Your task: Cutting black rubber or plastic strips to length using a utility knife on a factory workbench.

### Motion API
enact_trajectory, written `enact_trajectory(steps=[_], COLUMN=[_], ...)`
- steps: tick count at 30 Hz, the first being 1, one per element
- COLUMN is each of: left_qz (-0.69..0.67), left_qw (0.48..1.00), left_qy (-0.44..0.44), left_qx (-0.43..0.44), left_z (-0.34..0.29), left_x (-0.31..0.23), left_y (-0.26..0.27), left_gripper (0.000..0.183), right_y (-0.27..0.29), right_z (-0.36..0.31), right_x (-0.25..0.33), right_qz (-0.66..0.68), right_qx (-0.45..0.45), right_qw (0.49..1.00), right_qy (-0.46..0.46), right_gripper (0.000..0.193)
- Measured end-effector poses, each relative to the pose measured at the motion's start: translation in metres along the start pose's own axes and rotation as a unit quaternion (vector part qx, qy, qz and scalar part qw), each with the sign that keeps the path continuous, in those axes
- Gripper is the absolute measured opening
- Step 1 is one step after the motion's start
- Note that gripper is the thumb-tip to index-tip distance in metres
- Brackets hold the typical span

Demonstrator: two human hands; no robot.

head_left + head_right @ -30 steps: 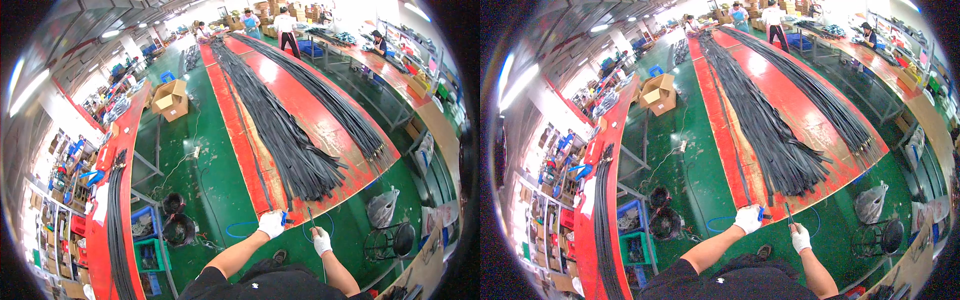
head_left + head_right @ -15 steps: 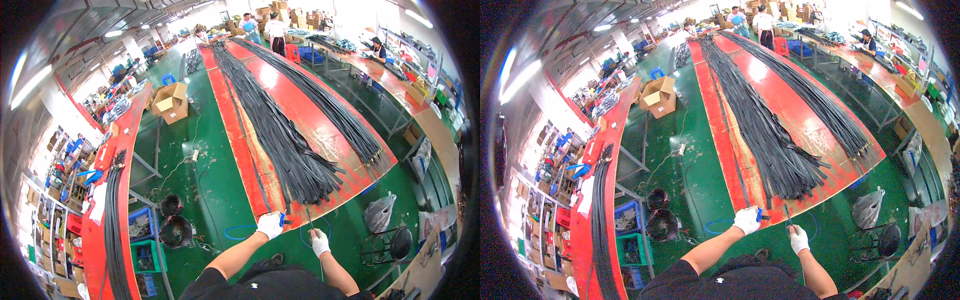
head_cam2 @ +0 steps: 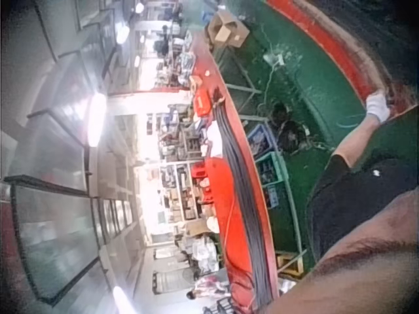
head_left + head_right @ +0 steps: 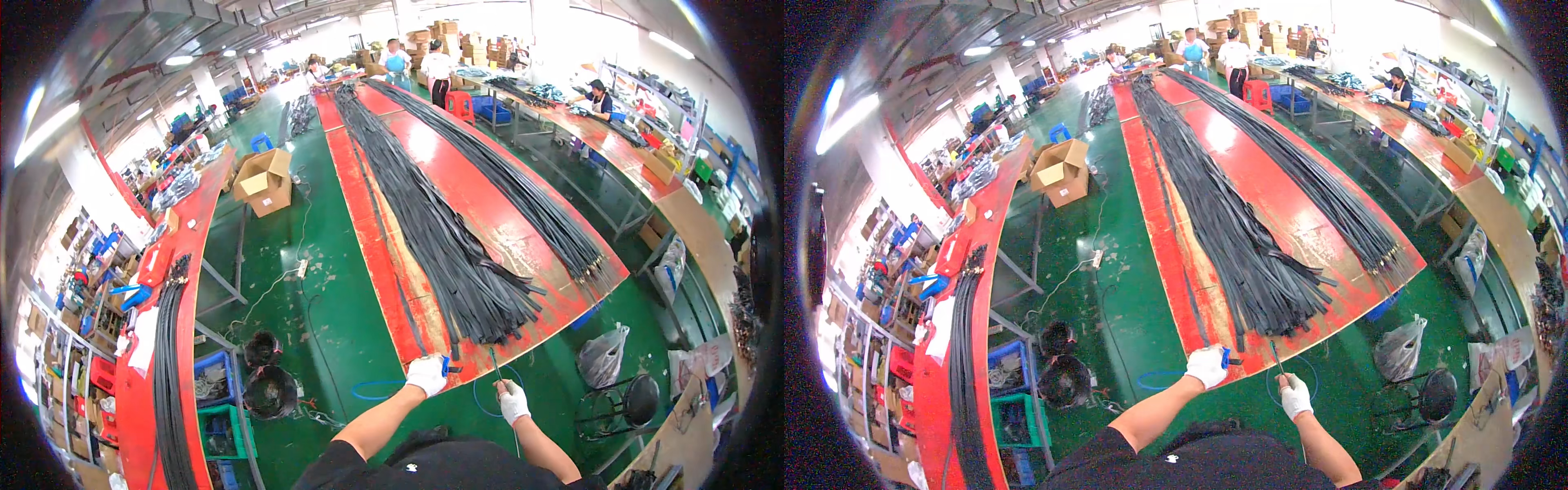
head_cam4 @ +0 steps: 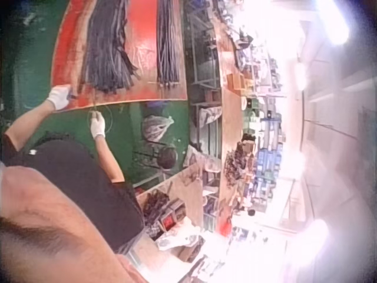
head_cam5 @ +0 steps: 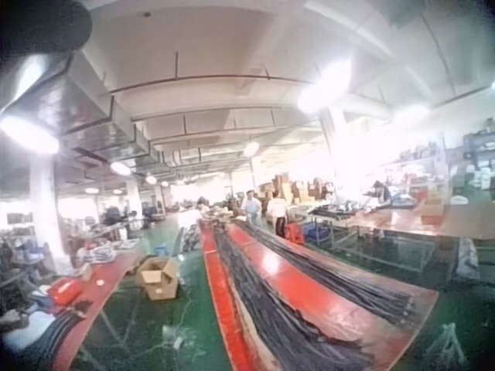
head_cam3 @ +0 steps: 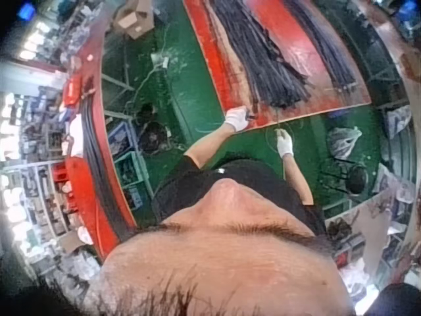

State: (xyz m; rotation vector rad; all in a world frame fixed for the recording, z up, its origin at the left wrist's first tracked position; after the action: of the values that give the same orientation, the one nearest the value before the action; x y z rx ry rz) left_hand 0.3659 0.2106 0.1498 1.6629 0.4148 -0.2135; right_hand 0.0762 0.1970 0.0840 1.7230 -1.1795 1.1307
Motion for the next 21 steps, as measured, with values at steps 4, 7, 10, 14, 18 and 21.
enact_trajectory(steps=[4,7,10,14,18,21], left_qz=[0.007,-0.005,-0.018,-0.023,-0.018,-0.034], left_qw=[1.000,0.999,0.999,0.993,0.980,0.974], left_qy=[-0.017,-0.010,-0.015,-0.056,-0.085,-0.110], left_qx=[-0.024,-0.036,-0.044,-0.099,-0.178,-0.193], left_z=[0.003,0.001,-0.002,-0.012,-0.028,-0.034], left_x=[0.004,0.001,-0.012,-0.030,-0.053,-0.068], left_y=[-0.012,-0.011,0.006,0.039,0.080,0.108], left_gripper=[0.015,0.015,0.015,0.015,0.027,0.035], right_y=[-0.002,-0.006,-0.006,-0.010,-0.017,-0.018], right_z=[0.001,0.003,0.006,0.007,0.007,0.010], right_x=[-0.004,-0.008,-0.010,-0.010,-0.009,-0.011], right_qz=[-0.002,0.007,0.000,-0.022,-0.008,-0.001], right_qx=[-0.003,0.007,0.007,0.008,0.008,0.008], right_qw=[1.000,1.000,1.000,1.000,1.000,1.000], right_qy=[0.008,0.012,0.013,0.019,-0.017,-0.015], right_gripper=[0.019,0.019,0.019,0.020,0.021,0.021])
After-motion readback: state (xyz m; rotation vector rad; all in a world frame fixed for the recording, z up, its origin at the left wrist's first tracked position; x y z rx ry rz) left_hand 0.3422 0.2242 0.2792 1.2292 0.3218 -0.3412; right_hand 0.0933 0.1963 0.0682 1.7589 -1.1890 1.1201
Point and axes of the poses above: each hand's wrist, its own z-axis towards the middle knuckle, its own y-axis out of the back of the hand, x = y × z, the point moved 2 cm from there along z, towards the middle knuckle, and after that the axes turned 1 degree about z, right-handed, at the moved point
